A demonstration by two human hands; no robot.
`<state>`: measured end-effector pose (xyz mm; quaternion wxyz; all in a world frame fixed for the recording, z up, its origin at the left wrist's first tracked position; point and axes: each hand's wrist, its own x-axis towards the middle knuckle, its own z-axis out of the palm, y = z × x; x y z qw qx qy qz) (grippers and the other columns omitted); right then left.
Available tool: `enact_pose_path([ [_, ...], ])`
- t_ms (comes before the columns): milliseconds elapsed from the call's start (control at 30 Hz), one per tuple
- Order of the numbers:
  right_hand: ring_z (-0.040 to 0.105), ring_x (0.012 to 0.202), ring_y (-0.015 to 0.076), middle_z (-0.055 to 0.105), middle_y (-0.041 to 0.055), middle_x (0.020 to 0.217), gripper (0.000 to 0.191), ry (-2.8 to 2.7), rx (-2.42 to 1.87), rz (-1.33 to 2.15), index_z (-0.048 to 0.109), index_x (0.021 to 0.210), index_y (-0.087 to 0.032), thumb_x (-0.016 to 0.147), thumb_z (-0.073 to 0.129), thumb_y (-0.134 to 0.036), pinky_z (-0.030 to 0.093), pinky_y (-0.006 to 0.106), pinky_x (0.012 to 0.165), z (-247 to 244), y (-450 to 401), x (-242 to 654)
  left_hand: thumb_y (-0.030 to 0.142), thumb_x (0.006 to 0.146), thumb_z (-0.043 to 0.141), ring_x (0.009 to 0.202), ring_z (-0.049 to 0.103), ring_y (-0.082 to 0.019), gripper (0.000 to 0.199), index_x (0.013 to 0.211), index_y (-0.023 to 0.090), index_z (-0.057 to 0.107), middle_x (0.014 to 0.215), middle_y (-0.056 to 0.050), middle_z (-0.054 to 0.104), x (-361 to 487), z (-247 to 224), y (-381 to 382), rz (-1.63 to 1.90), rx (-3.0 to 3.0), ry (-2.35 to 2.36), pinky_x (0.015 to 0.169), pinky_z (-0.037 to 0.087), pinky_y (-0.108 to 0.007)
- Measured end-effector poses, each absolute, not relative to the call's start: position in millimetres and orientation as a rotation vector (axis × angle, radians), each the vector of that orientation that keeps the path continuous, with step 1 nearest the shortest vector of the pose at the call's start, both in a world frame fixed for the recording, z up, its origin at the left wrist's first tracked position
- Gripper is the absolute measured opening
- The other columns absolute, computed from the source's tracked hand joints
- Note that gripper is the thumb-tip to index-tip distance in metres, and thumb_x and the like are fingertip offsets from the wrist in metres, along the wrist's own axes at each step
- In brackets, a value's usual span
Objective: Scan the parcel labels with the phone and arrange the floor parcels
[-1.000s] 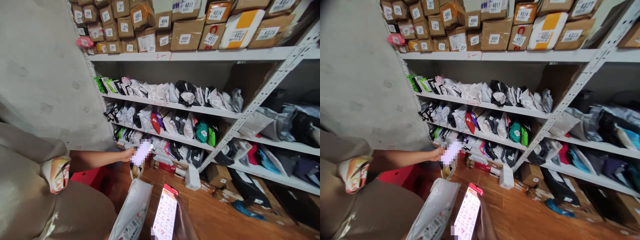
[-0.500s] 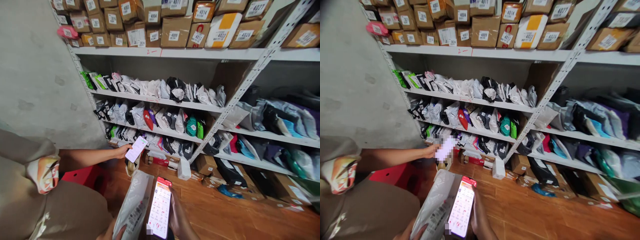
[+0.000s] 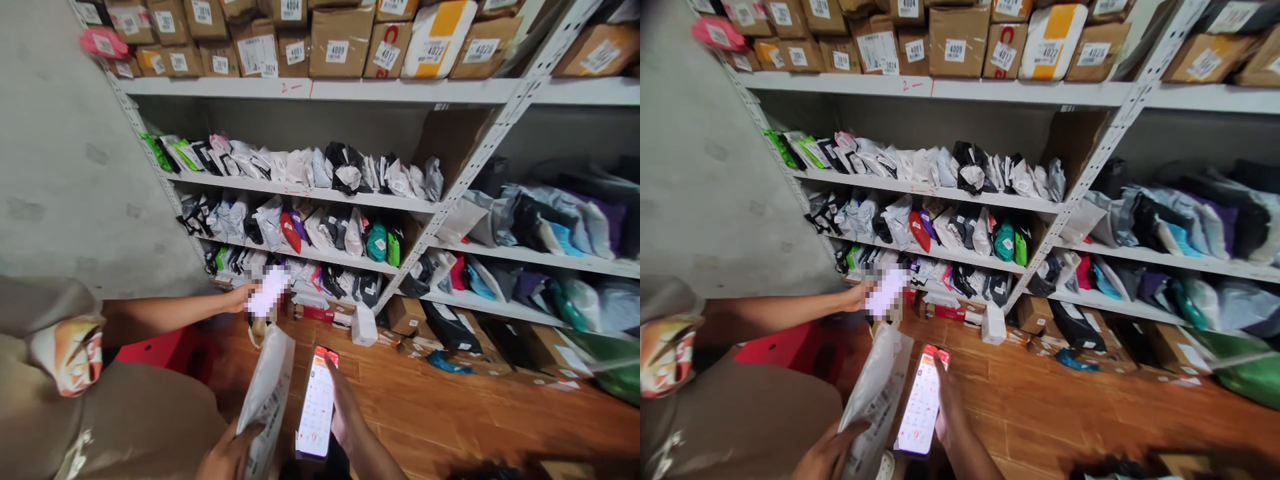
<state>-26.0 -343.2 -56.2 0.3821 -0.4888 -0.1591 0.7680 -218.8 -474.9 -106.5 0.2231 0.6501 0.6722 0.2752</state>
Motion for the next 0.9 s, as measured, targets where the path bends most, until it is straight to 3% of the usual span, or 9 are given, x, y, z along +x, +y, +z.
enact_pose_path([
  [167, 0.066, 0.074, 0.0270, 0.073, 0.0071, 0.073, 0.052, -0.330, -0.972, 2.238, 0.066, 0.085, -0.016, 0.064, 0.060, -0.063, 0.046, 0.041, 0.080, -45, -347, -22, 0.035, 0.084, 0.050, 0.117, 0.053, -0.021, 0.041, 0.124, 0.029, 0.055, 0.126, -0.005, 0.058, -192, -87, -451, 0.814, 1.882, 1.747, 0.096, 0.043, -0.027],
  [333, 0.063, 0.094, 0.0289, 0.074, 0.0090, 0.086, 0.042, -0.436, -0.820, 2.253, 0.066, 0.093, -0.013, 0.066, 0.067, -0.046, 0.042, 0.041, 0.090, -39, -351, -12, 0.053, 0.064, 0.069, 0.115, 0.053, -0.029, 0.076, 0.132, 0.027, 0.046, 0.127, -0.009, 0.056, -175, -94, -438, 0.941, 1.836, 1.541, 0.094, 0.045, -0.035],
  [467, 0.060, 0.103, 0.0273, 0.071, 0.0075, 0.101, 0.043, -0.477, -0.728, 2.166, 0.061, 0.105, -0.016, 0.069, 0.069, -0.038, 0.039, 0.040, 0.095, -39, -353, -7, 0.051, 0.065, 0.070, 0.114, 0.053, -0.028, 0.077, 0.133, 0.027, 0.044, 0.127, -0.009, 0.056, -171, -111, -435, 0.960, 1.783, 1.521, 0.095, 0.044, -0.036],
  [633, 0.058, 0.106, 0.0280, 0.066, 0.0073, 0.113, 0.058, -0.623, -0.780, 2.073, 0.047, 0.120, -0.022, 0.068, 0.070, -0.035, 0.041, 0.041, 0.092, -38, -356, -1, 0.051, 0.052, 0.077, 0.110, 0.056, -0.032, 0.086, 0.129, 0.025, 0.048, 0.121, -0.011, 0.060, -164, -121, -431, 0.873, 1.722, 1.604, 0.091, 0.047, -0.038],
  [800, 0.058, 0.103, 0.0290, 0.066, 0.0077, 0.106, 0.061, -0.778, -0.902, 1.886, 0.045, 0.111, -0.024, 0.059, 0.076, -0.033, 0.043, 0.042, 0.089, -39, -360, 4, 0.034, 0.048, 0.080, 0.107, 0.058, -0.029, 0.081, 0.125, 0.028, 0.052, 0.118, -0.006, 0.063, -150, -102, -420, 0.919, 1.674, 1.523, 0.091, 0.048, -0.035],
  [900, 0.053, 0.111, 0.0316, 0.060, 0.0114, 0.118, 0.081, -0.958, -0.864, 1.841, 0.038, 0.120, -0.024, 0.052, 0.081, -0.034, 0.040, 0.046, 0.094, -41, -362, 10, 0.025, 0.049, 0.079, 0.100, 0.061, -0.025, 0.076, 0.120, 0.029, 0.054, 0.111, -0.003, 0.066, -145, -88, -414, 0.961, 1.639, 1.468, 0.087, 0.050, -0.031],
])
